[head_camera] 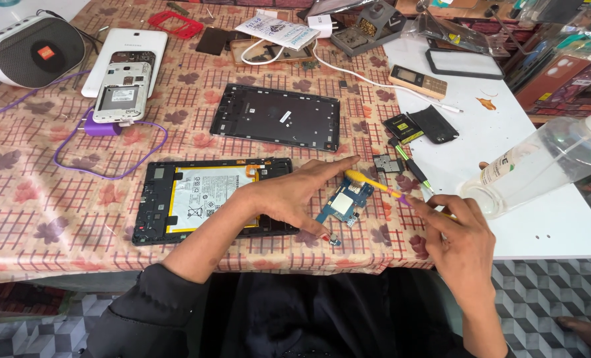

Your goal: The person uses a screwdriver to remove screws from a tablet's internal frame and then uses a brush to clean the motherboard. The person then places the motherboard back into the tablet frame.

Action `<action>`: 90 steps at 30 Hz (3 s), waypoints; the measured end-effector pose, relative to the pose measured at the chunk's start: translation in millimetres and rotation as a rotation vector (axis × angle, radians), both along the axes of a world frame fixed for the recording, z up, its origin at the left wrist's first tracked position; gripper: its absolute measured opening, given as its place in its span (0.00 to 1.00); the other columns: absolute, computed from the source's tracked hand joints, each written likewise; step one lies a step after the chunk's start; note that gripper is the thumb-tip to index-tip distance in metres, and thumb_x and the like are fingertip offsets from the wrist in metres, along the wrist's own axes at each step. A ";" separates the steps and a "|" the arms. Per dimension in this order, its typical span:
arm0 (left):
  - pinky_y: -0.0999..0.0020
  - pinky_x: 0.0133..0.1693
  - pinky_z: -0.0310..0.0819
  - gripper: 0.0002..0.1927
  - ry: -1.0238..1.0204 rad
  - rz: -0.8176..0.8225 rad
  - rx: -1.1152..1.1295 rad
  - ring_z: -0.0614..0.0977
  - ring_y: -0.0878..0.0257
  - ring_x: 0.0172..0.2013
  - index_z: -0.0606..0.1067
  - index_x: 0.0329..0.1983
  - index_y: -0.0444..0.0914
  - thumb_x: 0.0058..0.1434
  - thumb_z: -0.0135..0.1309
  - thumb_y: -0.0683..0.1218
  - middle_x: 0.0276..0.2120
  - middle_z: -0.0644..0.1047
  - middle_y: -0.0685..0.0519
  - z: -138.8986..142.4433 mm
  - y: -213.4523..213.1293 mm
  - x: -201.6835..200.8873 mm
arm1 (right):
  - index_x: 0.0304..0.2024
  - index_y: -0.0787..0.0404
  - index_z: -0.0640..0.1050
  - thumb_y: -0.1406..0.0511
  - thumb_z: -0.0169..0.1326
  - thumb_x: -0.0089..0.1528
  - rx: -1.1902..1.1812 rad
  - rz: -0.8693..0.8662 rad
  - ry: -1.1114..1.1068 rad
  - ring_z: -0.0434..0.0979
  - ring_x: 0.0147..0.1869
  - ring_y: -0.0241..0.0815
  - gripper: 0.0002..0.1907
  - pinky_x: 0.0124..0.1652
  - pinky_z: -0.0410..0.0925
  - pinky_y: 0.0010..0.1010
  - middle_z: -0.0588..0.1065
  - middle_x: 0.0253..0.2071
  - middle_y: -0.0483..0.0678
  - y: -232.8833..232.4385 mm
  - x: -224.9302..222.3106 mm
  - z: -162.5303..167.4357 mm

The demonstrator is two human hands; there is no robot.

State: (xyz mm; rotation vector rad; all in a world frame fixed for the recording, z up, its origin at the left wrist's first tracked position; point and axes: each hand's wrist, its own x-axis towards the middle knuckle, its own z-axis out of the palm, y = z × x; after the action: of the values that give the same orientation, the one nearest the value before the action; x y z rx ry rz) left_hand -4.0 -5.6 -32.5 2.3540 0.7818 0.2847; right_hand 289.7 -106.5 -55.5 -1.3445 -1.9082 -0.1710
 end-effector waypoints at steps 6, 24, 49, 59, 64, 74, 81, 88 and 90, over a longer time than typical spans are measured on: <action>0.47 0.71 0.50 0.75 -0.035 -0.020 0.007 0.55 0.39 0.73 0.38 0.80 0.47 0.36 0.75 0.54 0.74 0.54 0.33 -0.8 -0.5 -1.7 | 0.47 0.54 0.85 0.77 0.59 0.54 -0.018 0.006 0.013 0.74 0.41 0.44 0.21 0.35 0.69 0.34 0.77 0.42 0.47 0.6 5.2 -5.5; 0.46 0.68 0.55 0.72 0.026 0.003 -0.012 0.55 0.42 0.73 0.41 0.79 0.50 0.37 0.75 0.55 0.74 0.55 0.39 -0.2 -0.9 2.3 | 0.48 0.52 0.85 0.77 0.60 0.56 -0.225 0.079 0.201 0.79 0.41 0.39 0.21 0.38 0.73 0.29 0.77 0.42 0.47 -6.4 24.7 0.8; 0.47 0.69 0.55 0.72 0.045 0.023 -0.016 0.55 0.42 0.73 0.41 0.80 0.49 0.37 0.75 0.56 0.74 0.55 0.39 0.0 -0.5 3.6 | 0.46 0.58 0.85 0.80 0.56 0.56 -0.394 0.269 0.419 0.77 0.39 0.33 0.20 0.33 0.71 0.22 0.77 0.44 0.45 2.0 39.3 -14.4; 0.46 0.69 0.54 0.73 0.020 -0.028 0.018 0.54 0.44 0.74 0.43 0.79 0.46 0.34 0.76 0.57 0.76 0.53 0.42 -2.3 1.9 1.0 | 0.47 0.59 0.86 0.83 0.55 0.54 -0.496 0.286 0.405 0.71 0.33 0.34 0.23 0.30 0.64 0.24 0.78 0.38 0.46 4.6 62.0 -17.8; 0.45 0.69 0.52 0.73 0.025 -0.020 0.024 0.53 0.43 0.74 0.43 0.79 0.47 0.34 0.76 0.57 0.76 0.53 0.43 -3.5 1.4 1.2 | 0.47 0.59 0.85 0.83 0.54 0.55 -0.388 0.227 0.342 0.77 0.37 0.34 0.23 0.33 0.68 0.23 0.78 0.42 0.46 3.6 53.0 -16.2; 0.47 0.68 0.57 0.70 0.036 0.018 0.036 0.58 0.43 0.72 0.44 0.79 0.50 0.37 0.74 0.59 0.73 0.57 0.40 1.5 -4.4 1.8 | 0.50 0.55 0.84 0.80 0.56 0.55 -0.291 0.186 0.255 0.76 0.38 0.37 0.24 0.33 0.70 0.26 0.76 0.42 0.47 -9.4 7.5 -6.3; 0.46 0.68 0.57 0.71 0.063 0.023 0.031 0.57 0.42 0.72 0.44 0.79 0.50 0.36 0.74 0.57 0.72 0.57 0.38 5.3 -6.2 1.8 | 0.48 0.53 0.85 0.77 0.58 0.53 -0.147 0.151 0.070 0.75 0.38 0.39 0.23 0.34 0.71 0.31 0.76 0.42 0.44 -21.3 -12.8 0.8; 0.46 0.68 0.55 0.72 0.050 -0.019 0.062 0.56 0.43 0.73 0.43 0.79 0.46 0.34 0.74 0.55 0.73 0.56 0.38 6.3 -4.8 0.3 | 0.48 0.51 0.85 0.78 0.59 0.53 -0.224 0.300 0.158 0.76 0.35 0.35 0.24 0.31 0.72 0.31 0.77 0.40 0.42 -21.4 -11.0 1.8; 0.46 0.68 0.55 0.71 0.066 -0.012 0.055 0.55 0.43 0.73 0.44 0.79 0.46 0.36 0.74 0.57 0.73 0.56 0.38 5.0 -4.6 0.3 | 0.46 0.51 0.85 0.78 0.58 0.54 -0.178 0.162 0.096 0.77 0.37 0.36 0.22 0.30 0.71 0.30 0.77 0.42 0.43 -21.0 -9.2 0.0</action>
State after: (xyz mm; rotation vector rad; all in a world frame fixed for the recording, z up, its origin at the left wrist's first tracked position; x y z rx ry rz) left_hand -3.7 -10.3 -27.4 2.4293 0.8003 0.2268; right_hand 280.5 -127.5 -55.5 -1.2807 -1.9763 0.1450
